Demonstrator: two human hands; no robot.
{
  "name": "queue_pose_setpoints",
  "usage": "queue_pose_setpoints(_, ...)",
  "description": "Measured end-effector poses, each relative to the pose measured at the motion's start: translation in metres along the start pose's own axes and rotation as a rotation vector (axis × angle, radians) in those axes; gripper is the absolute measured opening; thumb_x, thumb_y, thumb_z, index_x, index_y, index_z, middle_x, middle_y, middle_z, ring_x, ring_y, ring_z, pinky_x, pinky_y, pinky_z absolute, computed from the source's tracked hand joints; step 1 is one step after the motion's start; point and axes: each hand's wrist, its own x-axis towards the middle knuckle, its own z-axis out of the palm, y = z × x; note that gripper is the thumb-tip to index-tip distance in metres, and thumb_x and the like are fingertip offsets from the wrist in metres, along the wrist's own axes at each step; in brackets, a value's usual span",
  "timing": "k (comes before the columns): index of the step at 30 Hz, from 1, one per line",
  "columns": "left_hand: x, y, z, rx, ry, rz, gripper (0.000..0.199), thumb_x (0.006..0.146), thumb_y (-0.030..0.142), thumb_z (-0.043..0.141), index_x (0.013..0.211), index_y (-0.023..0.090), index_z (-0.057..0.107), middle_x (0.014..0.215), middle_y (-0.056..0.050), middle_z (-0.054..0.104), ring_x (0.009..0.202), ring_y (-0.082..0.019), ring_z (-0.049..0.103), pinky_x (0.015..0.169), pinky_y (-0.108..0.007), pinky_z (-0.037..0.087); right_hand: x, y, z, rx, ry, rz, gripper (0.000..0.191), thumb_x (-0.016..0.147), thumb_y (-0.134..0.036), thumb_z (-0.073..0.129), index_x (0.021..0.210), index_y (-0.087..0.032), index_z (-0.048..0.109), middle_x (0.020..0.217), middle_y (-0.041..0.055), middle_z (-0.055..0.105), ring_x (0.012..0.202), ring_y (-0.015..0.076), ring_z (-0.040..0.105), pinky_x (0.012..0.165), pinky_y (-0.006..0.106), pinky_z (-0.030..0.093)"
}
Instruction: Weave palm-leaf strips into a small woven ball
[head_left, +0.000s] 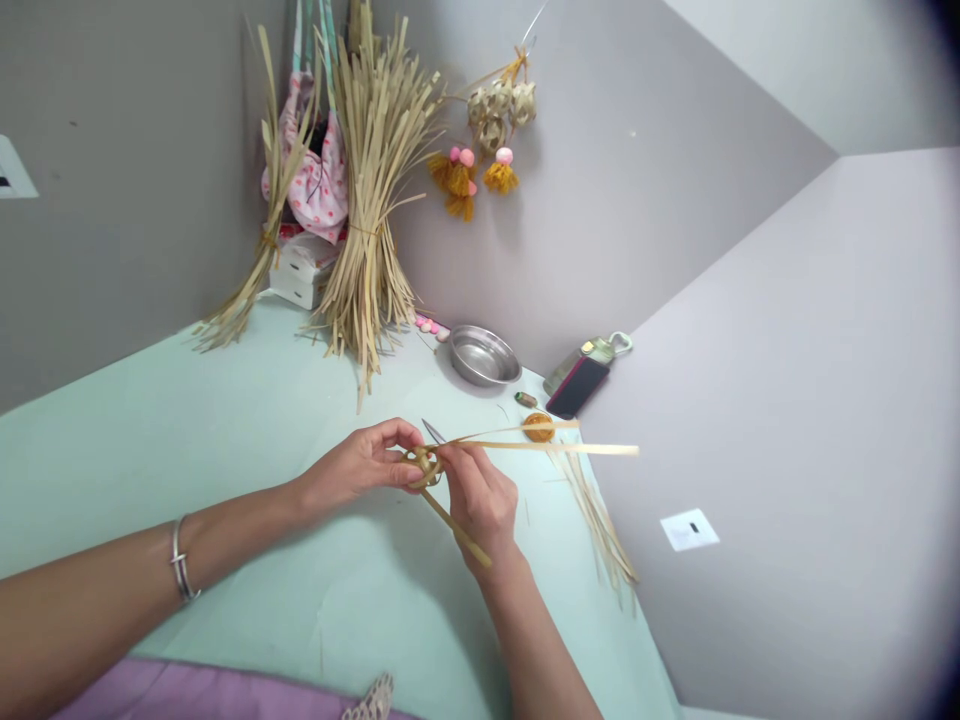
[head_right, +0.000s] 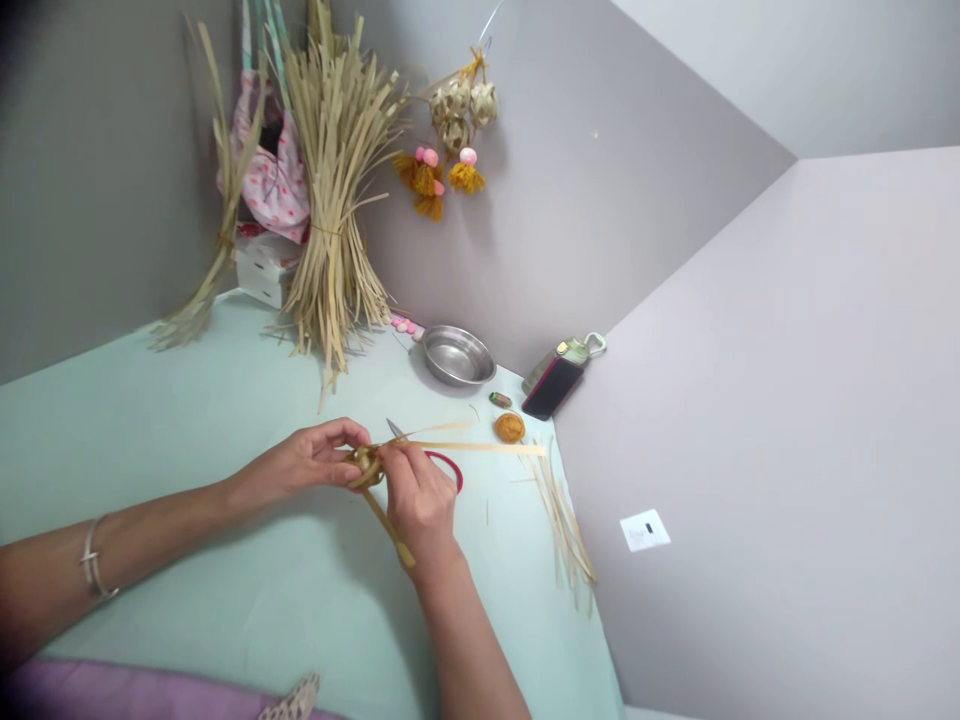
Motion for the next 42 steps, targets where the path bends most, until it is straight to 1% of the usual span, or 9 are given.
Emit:
queue_pose_setpoints(10,-0.001,0.004,0.003,0.047,0.055,0.019,0.024,0.080,0.028,0.073,0.096,0.021,0.056,0.094,0.000,0.059,0.086,-0.018,0.063,0.079,-0.033,0.051,0.005,-0.006,0.002,0.140,-0.016,0.204,0.020,0.097,-0.020,0.050,0.095,-0.019,0.070,0.089,0.0056,0.072,0.075,0.0135,0.069,0.069,0.022,0.054)
queue_pose_setpoints(15,-0.001,0.008,0.002,0.146,0.131,0.067,0.027,0.082,0.027,0.072,0.102,0.023,0.055,0.099,-0.001,0.062,0.094,-0.020,0.062,0.086,-0.034,0.047,0.010,-0.008,-0.002,0.318,0.020,0.234,0.019,0.096,-0.015,0.051,0.095,-0.020,0.070,0.090,0.0061,0.071,0.086,0.0163,0.067,0.077,0.026,0.054)
queue_pose_setpoints(20,-0.001,0.016,0.003,0.206,0.262,0.210,0.032,0.079,0.023,0.074,0.104,0.024,0.054,0.111,-0.002,0.057,0.101,-0.021,0.059,0.087,-0.034,0.050,0.016,-0.009,-0.010,0.493,-0.028,0.533,0.012,0.088,-0.023,0.063,0.080,-0.018,0.070,0.080,0.0032,0.062,0.068,0.0139,0.058,0.058,0.023,0.050)
queue_pose_setpoints(23,-0.004,0.014,0.004,0.202,0.252,0.261,0.028,0.082,0.022,0.072,0.105,0.026,0.055,0.115,-0.002,0.054,0.103,-0.020,0.058,0.087,-0.033,0.052,0.017,-0.007,-0.009,0.703,-0.107,0.673,0.011,0.083,-0.027,0.069,0.077,-0.018,0.072,0.076,0.0013,0.059,0.060,0.0116,0.054,0.051,0.021,0.046)
queue_pose_setpoints(30,-0.007,0.003,0.005,0.273,0.188,0.316,0.021,0.087,0.022,0.068,0.105,0.029,0.060,0.131,-0.002,0.046,0.113,-0.022,0.055,0.098,-0.038,0.049,0.020,-0.009,-0.012,1.047,-0.213,0.859,0.012,0.074,-0.030,0.076,0.075,-0.018,0.075,0.071,-0.0001,0.059,0.061,0.0117,0.053,0.057,0.023,0.044)
queue_pose_setpoints(34,-0.009,0.011,0.007,0.195,0.118,0.273,0.024,0.089,0.026,0.065,0.111,0.030,0.057,0.130,-0.004,0.051,0.123,-0.025,0.051,0.105,-0.039,0.042,0.020,-0.011,-0.012,0.960,-0.206,0.883,0.006,0.074,-0.026,0.076,0.074,-0.020,0.076,0.070,-0.0009,0.056,0.064,0.0122,0.049,0.061,0.024,0.041)
queue_pose_setpoints(37,-0.009,0.021,0.010,0.085,0.169,0.144,0.031,0.092,0.031,0.061,0.121,0.031,0.052,0.131,-0.005,0.055,0.127,-0.026,0.049,0.107,-0.041,0.039,0.019,-0.013,-0.011,0.817,-0.175,0.812,0.003,0.076,-0.021,0.074,0.073,-0.022,0.076,0.069,-0.0016,0.053,0.066,0.0125,0.047,0.064,0.025,0.040)
queue_pose_setpoints(39,-0.008,0.025,0.010,-0.019,0.228,0.050,0.032,0.094,0.033,0.056,0.125,0.032,0.049,0.133,-0.005,0.055,0.125,-0.026,0.051,0.105,-0.041,0.040,0.018,-0.014,-0.011,0.787,-0.163,0.779,0.005,0.077,-0.019,0.073,0.075,-0.022,0.077,0.070,-0.0014,0.053,0.067,0.0130,0.048,0.066,0.026,0.040)
queue_pose_setpoints(42,-0.005,0.026,0.009,-0.114,0.159,-0.046,0.025,0.096,0.032,0.052,0.120,0.026,0.056,0.124,-0.007,0.061,0.116,-0.026,0.057,0.099,-0.041,0.046,0.016,-0.016,-0.011,0.793,-0.170,0.761,0.007,0.078,-0.017,0.072,0.078,-0.023,0.077,0.072,-0.0013,0.054,0.069,0.0134,0.048,0.067,0.027,0.040)
